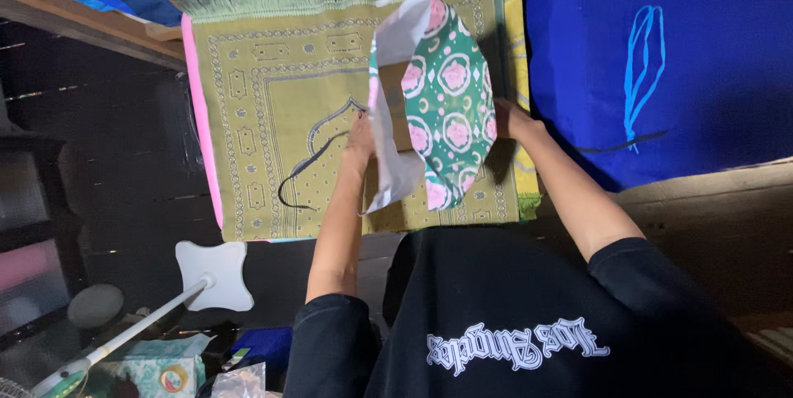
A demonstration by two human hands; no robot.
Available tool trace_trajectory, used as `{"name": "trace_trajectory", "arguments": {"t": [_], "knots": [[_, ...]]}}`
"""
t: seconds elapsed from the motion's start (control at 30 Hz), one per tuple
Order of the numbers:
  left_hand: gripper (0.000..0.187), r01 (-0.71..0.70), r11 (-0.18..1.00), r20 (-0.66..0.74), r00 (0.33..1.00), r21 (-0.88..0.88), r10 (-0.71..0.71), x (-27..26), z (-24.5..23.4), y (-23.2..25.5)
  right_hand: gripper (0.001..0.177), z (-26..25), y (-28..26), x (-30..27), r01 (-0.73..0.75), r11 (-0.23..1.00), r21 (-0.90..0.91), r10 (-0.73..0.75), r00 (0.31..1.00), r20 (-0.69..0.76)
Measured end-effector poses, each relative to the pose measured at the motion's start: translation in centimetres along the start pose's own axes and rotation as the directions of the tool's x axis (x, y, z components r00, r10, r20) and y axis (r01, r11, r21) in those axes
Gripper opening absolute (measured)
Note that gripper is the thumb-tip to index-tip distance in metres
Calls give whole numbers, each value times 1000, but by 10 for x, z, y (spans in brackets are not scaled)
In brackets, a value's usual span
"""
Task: The person folds patterned wrapping paper around a small box, tucks and creases the edges, and secures the package with a black elastic band. The person then adjusts the folds and repositions the wrapped box on a patterned mat.
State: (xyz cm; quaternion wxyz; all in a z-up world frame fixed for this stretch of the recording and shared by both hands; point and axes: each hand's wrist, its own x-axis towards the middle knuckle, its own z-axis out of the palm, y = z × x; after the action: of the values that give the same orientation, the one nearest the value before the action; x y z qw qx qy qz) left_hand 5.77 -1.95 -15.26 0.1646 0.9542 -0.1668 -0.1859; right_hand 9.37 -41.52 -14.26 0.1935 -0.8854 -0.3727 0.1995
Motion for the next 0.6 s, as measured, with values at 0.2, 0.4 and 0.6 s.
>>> {"name": "trace_trajectory", "arguments": {"t": [0.2,0.4,0.6], "knots": [[39,-115,986,-185,979,-124,91,-1,-8,8,56,-25,-15,-4,-484,857,178,449,870,204],[32,-18,999,25,1000,28,17,-4,-19,15,55,-20,-8,0,-454,852,261,420,890,175],[20,62,990,-59,996,-128,-70,10,11,0,50,-23,-6,5,-408,864,296,389,913,123]]}}
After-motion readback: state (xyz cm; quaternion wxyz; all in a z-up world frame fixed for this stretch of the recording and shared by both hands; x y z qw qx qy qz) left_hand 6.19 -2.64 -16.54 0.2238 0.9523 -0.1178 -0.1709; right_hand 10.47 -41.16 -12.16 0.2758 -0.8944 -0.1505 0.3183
